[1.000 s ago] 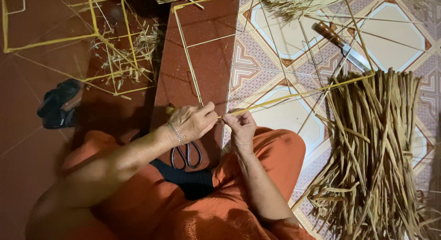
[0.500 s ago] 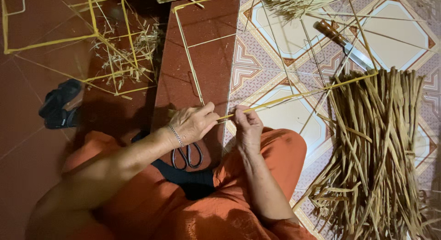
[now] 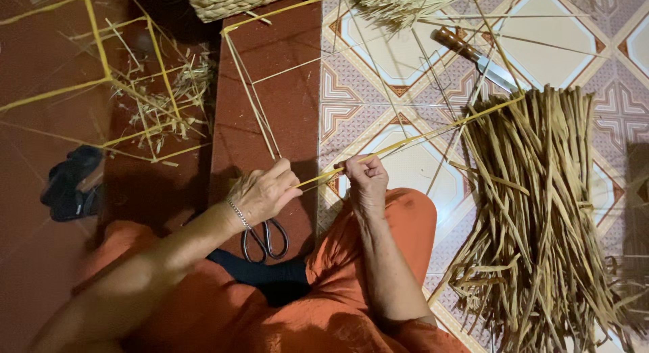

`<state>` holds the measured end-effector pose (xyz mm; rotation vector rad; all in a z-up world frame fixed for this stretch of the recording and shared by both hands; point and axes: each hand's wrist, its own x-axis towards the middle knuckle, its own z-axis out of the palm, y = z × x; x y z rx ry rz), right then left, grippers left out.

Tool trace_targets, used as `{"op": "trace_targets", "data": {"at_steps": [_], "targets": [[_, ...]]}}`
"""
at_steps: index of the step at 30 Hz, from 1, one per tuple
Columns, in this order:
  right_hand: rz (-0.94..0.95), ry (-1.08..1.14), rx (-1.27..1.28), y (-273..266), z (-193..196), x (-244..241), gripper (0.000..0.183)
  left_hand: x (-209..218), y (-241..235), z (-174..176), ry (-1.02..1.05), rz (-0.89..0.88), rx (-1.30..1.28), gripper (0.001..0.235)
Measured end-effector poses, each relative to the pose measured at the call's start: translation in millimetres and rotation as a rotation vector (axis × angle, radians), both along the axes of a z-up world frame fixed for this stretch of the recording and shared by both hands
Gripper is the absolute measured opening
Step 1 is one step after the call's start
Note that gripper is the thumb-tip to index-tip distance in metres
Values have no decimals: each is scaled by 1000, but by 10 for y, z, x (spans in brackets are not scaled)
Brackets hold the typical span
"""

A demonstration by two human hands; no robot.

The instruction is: The person sits on the floor and weaves thin dried palm strips into a rectangular basket frame. They repeatedly thread strips through the frame, pull them taut, and trim excess with scissors. A roll of yellow tape is used to secure the frame corners.

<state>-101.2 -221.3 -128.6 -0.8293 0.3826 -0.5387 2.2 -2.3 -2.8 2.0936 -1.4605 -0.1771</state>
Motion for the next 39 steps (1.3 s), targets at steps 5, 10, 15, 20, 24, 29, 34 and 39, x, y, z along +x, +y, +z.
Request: {"op": "trace_targets", "data": {"at_steps": [5, 10, 15, 20, 24, 29, 34, 39], "targets": [[68, -125, 305, -338, 384, 17, 44, -25, 27, 45, -25, 17, 17, 23], [100, -291, 419, -511, 353, 27, 33, 1, -6, 25, -11, 8, 62, 22], [-86, -147, 251, -495, 106, -9, 29, -3, 8, -10, -97, -16, 15, 20], [-191, -55, 105, -457, 92, -19, 30, -10, 7, 26, -43, 20, 40, 21], [-36, -201, 429, -459, 163, -5, 28, -6, 10, 48, -83, -9, 11, 18], [23, -276, 693, -518, 183, 21, 21, -18, -12, 67, -46, 33, 51, 21], [-138, -115, 381, -537, 105, -24, 24, -3, 22, 29, -122, -25, 30, 17], [-257, 74, -2, -598, 99, -70, 31, -26, 42, -143, -6, -16, -44, 11]]}}
